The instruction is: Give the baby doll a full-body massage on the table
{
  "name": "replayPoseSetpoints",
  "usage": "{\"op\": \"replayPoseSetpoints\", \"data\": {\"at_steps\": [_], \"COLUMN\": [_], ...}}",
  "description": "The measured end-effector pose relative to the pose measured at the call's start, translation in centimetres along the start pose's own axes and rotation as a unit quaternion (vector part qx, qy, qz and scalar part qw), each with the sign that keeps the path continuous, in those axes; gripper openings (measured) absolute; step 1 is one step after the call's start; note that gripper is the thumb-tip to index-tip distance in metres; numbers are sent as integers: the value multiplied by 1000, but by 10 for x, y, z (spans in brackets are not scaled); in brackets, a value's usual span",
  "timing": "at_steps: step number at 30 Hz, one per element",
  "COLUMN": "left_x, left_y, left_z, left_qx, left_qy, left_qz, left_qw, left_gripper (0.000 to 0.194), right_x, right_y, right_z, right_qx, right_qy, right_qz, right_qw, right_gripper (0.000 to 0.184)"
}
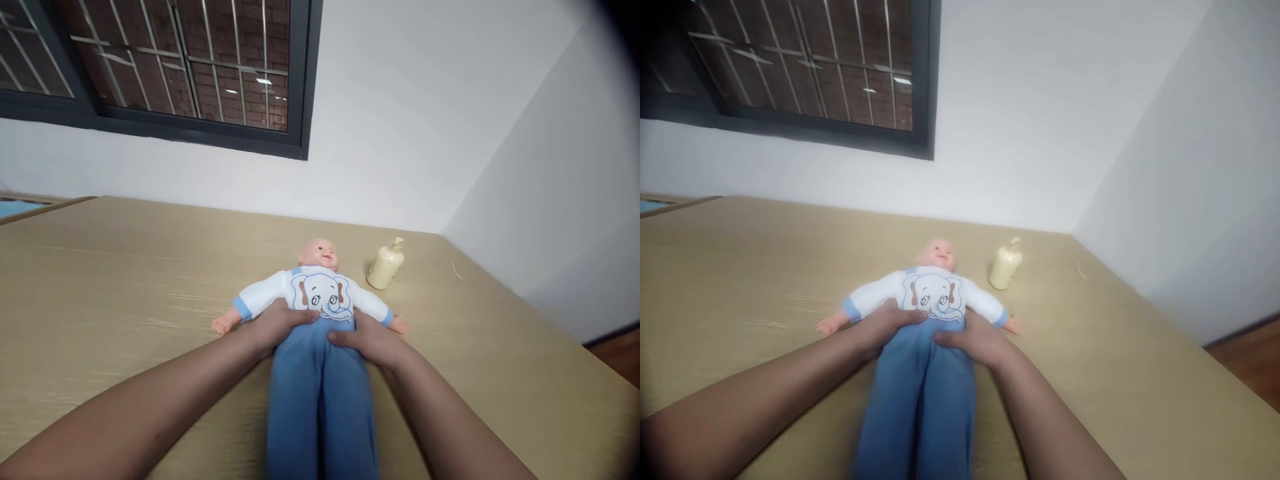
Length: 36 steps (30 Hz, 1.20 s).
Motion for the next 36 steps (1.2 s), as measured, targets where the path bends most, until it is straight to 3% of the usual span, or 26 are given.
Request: {"op": "replayPoseSetpoints", "data": {"at_steps": [3,6,9,13,16,19,22,24,26,30,36], "left_x": [-9,-21,-32,-44,-49,-53,-51,-44,-37,-30,-31], "left_y": [8,17,24,21,15,10,9,13,19,24,20], "left_z": [1,-1,-6,-13,-17,-18,-16,-11,-5,2,9], "left_qx": [16,12,-40,-98,-111,-120,-102,-65,-29,4,44], "left_qy": [0,-9,-7,12,-7,-102,-224,-259,-260,-245,-232], "left_qz": [107,272,457,654,707,712,682,654,633,628,661], "left_qw": [994,962,889,750,699,684,689,708,729,739,713], "left_gripper": [57,57,65,74,67,47,46,56,58,53,40], "right_x": [1,4,7,7,5,6,15,18,17,17,32], "right_y": [0,3,7,8,8,11,9,2,-5,-9,-6], "right_z": [-2,-5,-8,-8,-7,-10,-12,-9,-3,9,30], "right_qx": [20,5,-23,-46,-68,-157,-240,-216,-156,-104,-70], "right_qy": [-25,-49,-58,-52,-68,-79,23,102,144,127,99], "right_qz": [-23,-73,-135,-174,-197,-263,-307,-319,-325,-355,-448], "right_qw": [999,996,989,982,976,949,921,917,922,920,886], "right_gripper": [56,56,55,55,61,77,93,93,86,78,43]}}
Point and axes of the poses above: each hand's wrist, its own z-axis towards the middle knuckle, its own y-axis out of the back of the hand, x = y × z, the point moved 4 cm from there along z, towards the middle knuckle, and after that the axes turned 5 degrees about x, right-handed, at the moved point
